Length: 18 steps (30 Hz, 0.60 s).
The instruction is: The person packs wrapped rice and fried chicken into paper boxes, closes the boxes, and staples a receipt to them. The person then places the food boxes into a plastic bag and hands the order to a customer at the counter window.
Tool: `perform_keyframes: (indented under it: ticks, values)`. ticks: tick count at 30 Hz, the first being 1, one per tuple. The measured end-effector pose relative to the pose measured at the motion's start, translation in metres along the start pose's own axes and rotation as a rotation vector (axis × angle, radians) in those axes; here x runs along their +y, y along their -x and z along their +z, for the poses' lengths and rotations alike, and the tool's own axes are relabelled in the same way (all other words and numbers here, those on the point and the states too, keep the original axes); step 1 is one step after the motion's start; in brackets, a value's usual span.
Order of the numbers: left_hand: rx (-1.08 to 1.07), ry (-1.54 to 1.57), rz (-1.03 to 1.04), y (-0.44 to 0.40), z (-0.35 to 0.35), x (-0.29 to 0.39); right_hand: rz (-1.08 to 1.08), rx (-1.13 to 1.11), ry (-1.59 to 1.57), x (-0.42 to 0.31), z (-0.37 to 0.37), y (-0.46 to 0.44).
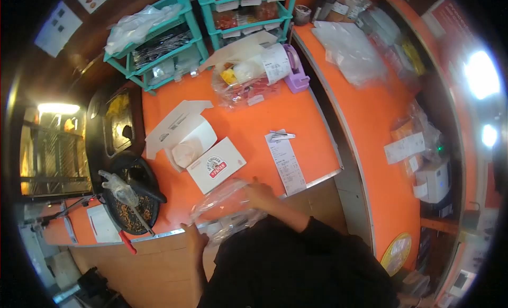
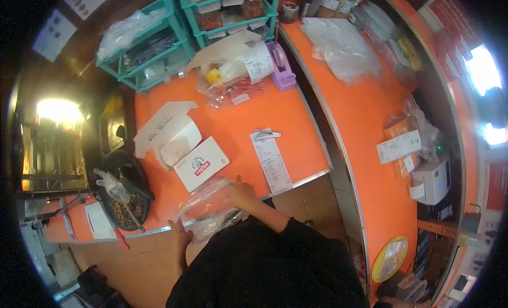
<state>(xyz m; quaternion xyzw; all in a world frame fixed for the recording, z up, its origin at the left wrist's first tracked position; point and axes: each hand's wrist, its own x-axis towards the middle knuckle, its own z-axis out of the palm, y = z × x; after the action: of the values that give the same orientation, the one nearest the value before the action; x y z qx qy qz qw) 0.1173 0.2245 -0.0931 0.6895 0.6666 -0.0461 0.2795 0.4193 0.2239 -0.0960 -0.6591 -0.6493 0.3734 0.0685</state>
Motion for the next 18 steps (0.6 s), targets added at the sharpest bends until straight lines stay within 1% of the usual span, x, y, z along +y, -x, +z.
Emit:
perform_keyframes:
  ticks: [1,3,5,6,7,8,9,10,11,13,15,16,18]
  values:
    - [0.016,0.004,-0.017,-0.002,0.017,-0.002,0.11,0.038,0.048,0.003,-0.013,0.006]
    - [0.101,-0.018,0.34,-0.004,0.048,-0.005,0.254,0.053,0.044,0.03,-0.018,0.007]
    - [0.026,0.087,0.292,0.0,0.041,0.035,0.154,0.001,0.127,0.054,-0.035,0.012]
    - [0.048,0.091,0.27,0.001,0.039,0.048,0.071,-0.017,0.201,0.042,-0.058,0.015]
    - [0.027,0.141,0.248,0.0,0.037,0.059,-0.013,-0.029,0.274,0.029,-0.082,0.017]
    - [0.002,0.191,0.228,0.001,0.034,0.067,-0.161,0.115,0.161,0.016,-0.1,0.013]
    - [0.017,0.195,0.213,0.004,0.03,0.075,-0.239,0.185,0.099,0.01,-0.107,-0.002]
    - [0.036,0.185,0.238,0.007,0.026,0.081,-0.321,0.25,0.042,0.004,-0.114,-0.017]
    - [0.051,0.174,0.266,0.009,0.024,0.084,-0.371,0.249,-0.006,-0.002,-0.108,-0.045]
    - [0.047,0.127,0.215,0.014,0.036,0.072,-0.431,0.221,-0.056,-0.01,-0.081,-0.073]
    - [-0.002,0.035,0.147,0.009,0.035,0.059,-0.427,0.425,0.228,-0.018,-0.064,-0.087]
    - [0.006,0.038,0.14,0.007,0.035,0.052,-0.438,0.423,0.23,-0.018,-0.062,-0.086]
    - [0.169,0.066,0.163,0.017,0.038,0.037,-0.304,0.31,0.195,-0.018,-0.054,-0.067]
